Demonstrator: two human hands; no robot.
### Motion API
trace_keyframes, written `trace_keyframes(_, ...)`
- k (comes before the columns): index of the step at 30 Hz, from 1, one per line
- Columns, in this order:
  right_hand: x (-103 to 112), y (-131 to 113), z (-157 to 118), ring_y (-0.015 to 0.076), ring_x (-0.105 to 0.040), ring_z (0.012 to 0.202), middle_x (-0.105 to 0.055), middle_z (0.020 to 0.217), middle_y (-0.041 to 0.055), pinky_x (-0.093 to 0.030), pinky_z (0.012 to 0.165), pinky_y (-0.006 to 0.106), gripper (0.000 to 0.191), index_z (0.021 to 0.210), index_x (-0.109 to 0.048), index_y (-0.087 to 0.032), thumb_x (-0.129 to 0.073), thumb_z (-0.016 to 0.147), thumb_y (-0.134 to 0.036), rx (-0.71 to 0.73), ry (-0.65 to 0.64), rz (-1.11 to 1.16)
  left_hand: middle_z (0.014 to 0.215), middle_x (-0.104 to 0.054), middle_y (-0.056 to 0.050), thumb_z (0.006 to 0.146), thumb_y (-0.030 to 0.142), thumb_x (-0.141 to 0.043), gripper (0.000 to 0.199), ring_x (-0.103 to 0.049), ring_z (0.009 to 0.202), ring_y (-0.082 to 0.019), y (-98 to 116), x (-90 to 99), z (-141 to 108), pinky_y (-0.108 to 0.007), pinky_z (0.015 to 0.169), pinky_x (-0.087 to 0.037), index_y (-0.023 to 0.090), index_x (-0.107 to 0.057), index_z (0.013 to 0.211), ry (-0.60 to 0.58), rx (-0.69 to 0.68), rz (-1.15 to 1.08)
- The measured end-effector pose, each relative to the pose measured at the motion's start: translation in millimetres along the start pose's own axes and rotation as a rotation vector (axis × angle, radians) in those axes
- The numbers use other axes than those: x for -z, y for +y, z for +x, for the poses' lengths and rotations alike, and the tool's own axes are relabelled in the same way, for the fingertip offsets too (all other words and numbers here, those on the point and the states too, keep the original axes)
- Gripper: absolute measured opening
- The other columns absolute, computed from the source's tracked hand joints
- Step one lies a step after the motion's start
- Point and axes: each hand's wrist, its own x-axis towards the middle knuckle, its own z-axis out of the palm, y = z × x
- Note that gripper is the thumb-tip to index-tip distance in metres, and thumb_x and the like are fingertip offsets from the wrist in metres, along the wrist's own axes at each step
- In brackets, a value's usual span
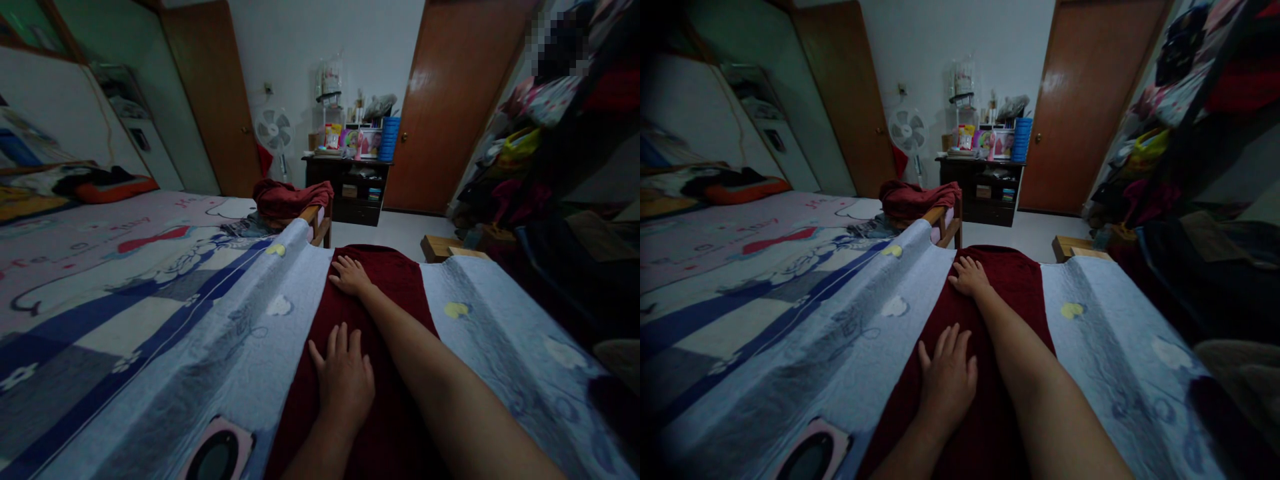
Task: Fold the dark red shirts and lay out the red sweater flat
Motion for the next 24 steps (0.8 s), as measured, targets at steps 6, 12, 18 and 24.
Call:
trace_keyframes(6, 38.7, 11.7, -4.9, 0.0185, -0.05, 0.126, -0.054, 0.139, 0.0075, -0.036, 0.106, 0.034, 0.046, 0.136, -0.05, -0.018, -0.032, 0.095, -0.028, 0.006, 0.073, 0.219, 0.144, -0.048, -0.009, 0.085, 0.021, -0.048, 0.044, -0.037, 0.135, -0.029, 1.4, 0.3, 0.0, -0.069, 0.111, -0.01, 0.023, -0.055, 0.128, 0.002, 0.009, -0.016)
trace_keyframes(12, 52.3, 14.7, -59.3, 0.0199, -0.059, 0.111, -0.065, 0.121, 0.0111, -0.042, 0.099, 0.033, 0.043, 0.124, -0.059, -0.013, -0.033, 0.092, -0.022, 0.062, 0.137, 0.276, 0.143, -0.05, -0.01, 0.086, 0.021, -0.048, 0.042, -0.037, 0.136, -0.028, 0.9, 1.3, -0.5, -0.066, 0.113, -0.012, 0.022, -0.056, 0.128, 0.031, -0.019, -0.012)
trace_keyframes(18, 12.9, 3.2, -97.3, 0.0268, -0.027, 0.143, -0.035, 0.152, 0.0176, -0.024, 0.114, 0.044, 0.053, 0.139, -0.045, -0.009, -0.042, 0.093, -0.036, 0.028, 0.009, 0.01, 0.142, -0.05, -0.012, 0.087, 0.022, -0.049, 0.041, -0.039, 0.135, -0.027, 0.8, 5.0, -1.1, -0.063, 0.113, -0.016, 0.02, -0.056, 0.128, 0.017, -0.028, -0.007)
trace_keyframes(24, 7.5, 10.2, -89.2, 0.0285, -0.014, 0.146, -0.021, 0.158, 0.0121, -0.015, 0.116, 0.049, 0.07, 0.148, -0.033, -0.014, -0.035, 0.093, -0.057, -0.032, -0.078, -0.062, 0.143, -0.049, -0.012, 0.087, 0.024, -0.05, 0.042, -0.039, 0.135, -0.028, 1.6, 6.9, -1.3, -0.062, 0.113, -0.018, 0.021, -0.056, 0.128, 0.007, -0.027, 0.003)
